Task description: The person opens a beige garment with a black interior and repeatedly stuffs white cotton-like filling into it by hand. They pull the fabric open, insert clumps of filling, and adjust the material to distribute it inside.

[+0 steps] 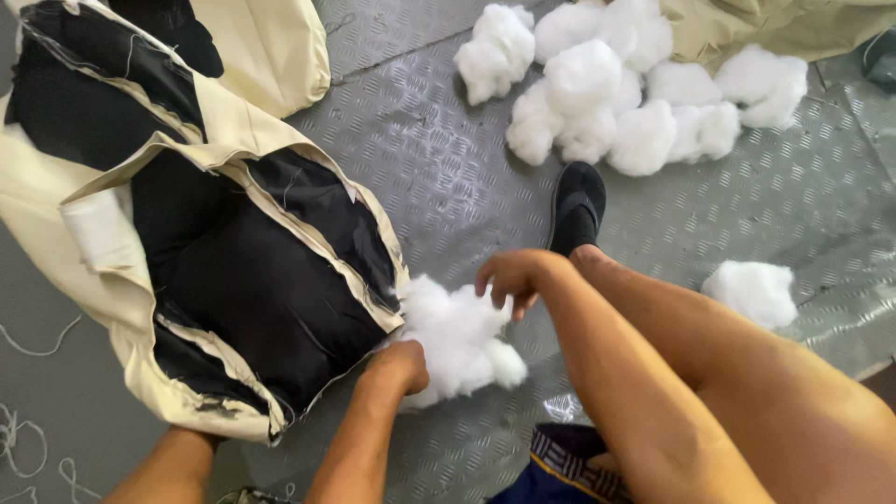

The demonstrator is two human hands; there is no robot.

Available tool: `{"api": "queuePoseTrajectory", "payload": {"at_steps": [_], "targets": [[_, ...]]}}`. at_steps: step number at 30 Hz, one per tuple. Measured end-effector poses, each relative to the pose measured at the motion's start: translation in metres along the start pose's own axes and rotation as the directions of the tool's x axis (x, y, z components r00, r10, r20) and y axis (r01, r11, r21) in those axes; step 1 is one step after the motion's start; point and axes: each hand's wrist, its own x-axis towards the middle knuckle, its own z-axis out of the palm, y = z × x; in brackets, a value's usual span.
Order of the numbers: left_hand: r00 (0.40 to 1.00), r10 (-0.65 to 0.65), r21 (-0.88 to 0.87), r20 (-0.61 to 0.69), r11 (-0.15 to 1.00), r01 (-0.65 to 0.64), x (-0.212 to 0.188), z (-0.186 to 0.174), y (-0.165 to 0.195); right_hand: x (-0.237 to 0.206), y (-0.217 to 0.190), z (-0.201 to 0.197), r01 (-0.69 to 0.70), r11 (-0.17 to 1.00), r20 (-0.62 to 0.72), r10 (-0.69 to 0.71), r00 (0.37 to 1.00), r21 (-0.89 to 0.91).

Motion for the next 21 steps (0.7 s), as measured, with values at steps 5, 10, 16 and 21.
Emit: {"api": "queuePoseTrajectory", "payload": {"at_steps": [5,10,16,21], "targets": [[0.923,0.059,0.076,-0.381,0.997,-0.032,-0.032,-0.022,0.053,0.008,-0.011,-0.080,0.095,0.948,-0.859,-0.316,0.402,-0.304],[0.843,0.383,0.379,-0.378,0.895,-0.237,-0.020,0.035,0.069,0.021,-0.014,-0.125,-0.081,0.989,-0.832,-0.058,0.551,-0.123],[0.976,0.150,0.259,0.156,0.948,-0.187,-0.006,0.088,0.024,0.074,0.005,-0.139,-0.040,0.960,-0.840,-0.222,0.496,-0.277],[0.975,0.149,0.115,0.163,0.979,-0.169,0.008,0.032,0.022,0.084,0.024,-0.088,0.135,0.966,-0.926,-0.250,0.284,-0.220]]}}
